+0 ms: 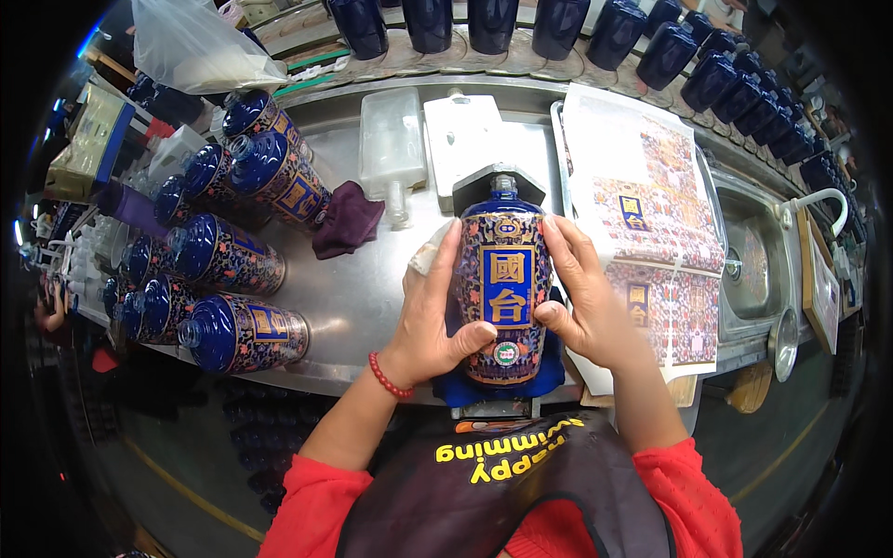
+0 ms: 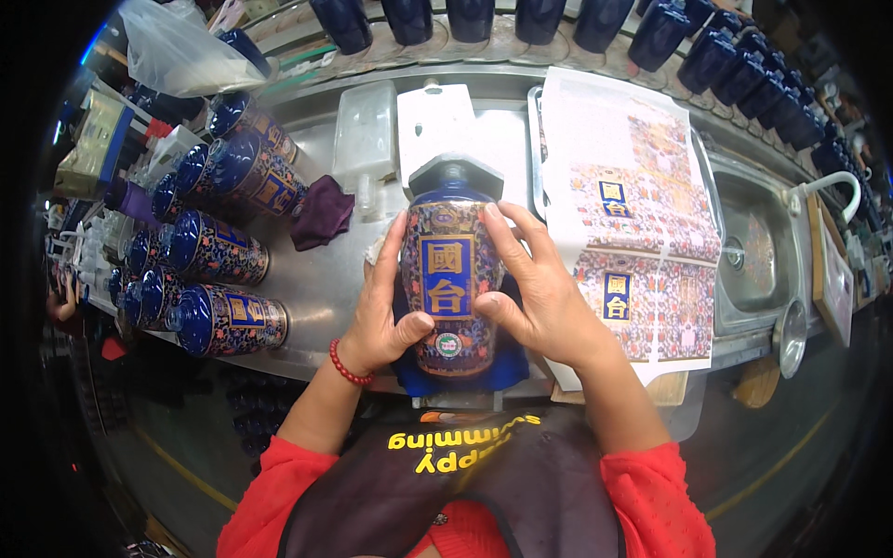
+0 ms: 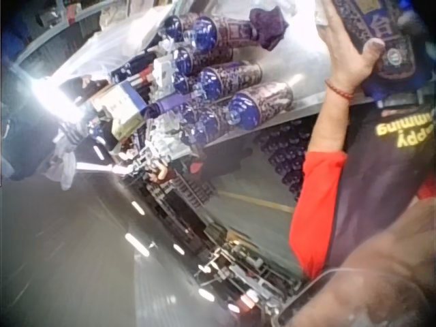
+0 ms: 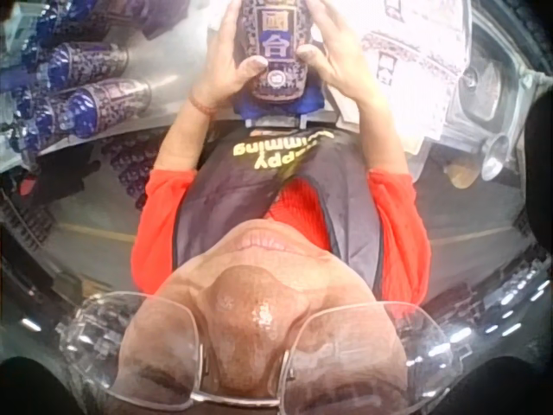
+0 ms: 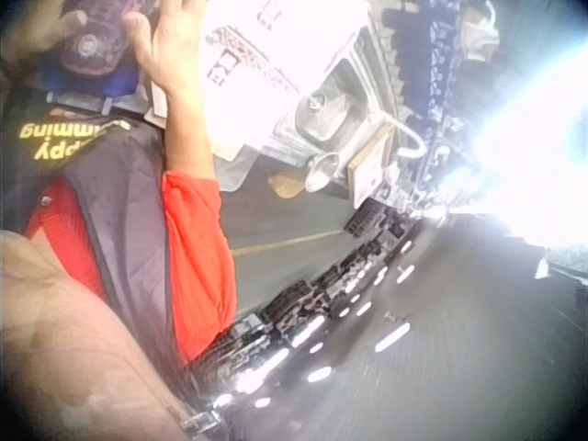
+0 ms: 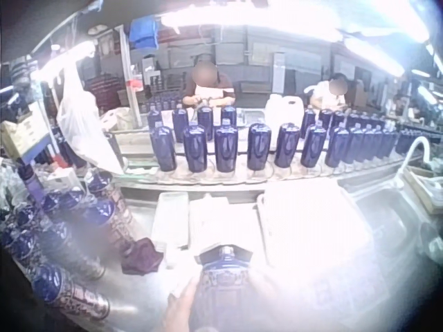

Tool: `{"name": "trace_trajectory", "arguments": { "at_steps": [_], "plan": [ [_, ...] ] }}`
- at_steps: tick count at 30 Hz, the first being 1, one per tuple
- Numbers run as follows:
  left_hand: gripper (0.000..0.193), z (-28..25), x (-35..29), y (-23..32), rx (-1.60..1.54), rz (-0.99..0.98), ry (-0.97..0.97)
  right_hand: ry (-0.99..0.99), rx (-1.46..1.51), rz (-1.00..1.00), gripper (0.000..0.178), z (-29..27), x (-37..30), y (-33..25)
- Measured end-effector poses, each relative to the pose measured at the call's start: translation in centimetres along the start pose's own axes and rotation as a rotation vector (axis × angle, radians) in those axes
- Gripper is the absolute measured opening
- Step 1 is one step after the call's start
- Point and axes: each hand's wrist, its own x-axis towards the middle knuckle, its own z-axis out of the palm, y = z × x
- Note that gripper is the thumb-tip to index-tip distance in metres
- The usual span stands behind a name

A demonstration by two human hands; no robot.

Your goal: The person applies decorative labels to a blue bottle using a green squeegee tool. They smooth the label onto the bottle, rotate it to align the design, and continue smoothing to remove air bubbles. The person handles multiple labels and bottles on a stainless steel workbench.

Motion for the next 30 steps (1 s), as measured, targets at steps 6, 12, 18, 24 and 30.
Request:
{"name": "trace_trajectory", "arguments": {
  "at_steps": [6, 12, 18, 24, 30],
  "plan": [
    [0.117, -0.66, -0.12, 0.07, 0.105, 0.065, -0.058, -0.054, -0.017, 0.014, 0.084, -0.23, -0.4, -0.29],
    [0.124, -0.75, 0.39, -0.29, 0.098, 0.031, -0.073, -0.052, 0.061, 0.008, 0.086, -0.31, -0.1, 0.15],
    [0.123, -0.7, -0.06, -0.26, 0.104, 0.059, -0.058, -0.051, 0.023, -0.041, 0.088, -0.13, -0.51, 0.22],
    [0.122, -0.76, 0.35, -0.75, 0.099, 0.057, -0.076, -0.078, 0.044, -0.035, 0.089, -0.31, -0.18, 0.29],
    [0.123, -0.95, 0.29, -0.42, 0.105, 0.05, -0.086, -0.08, 0.089, -0.042, 0.091, -0.3, -0.31, 0.31]
  ]
}}
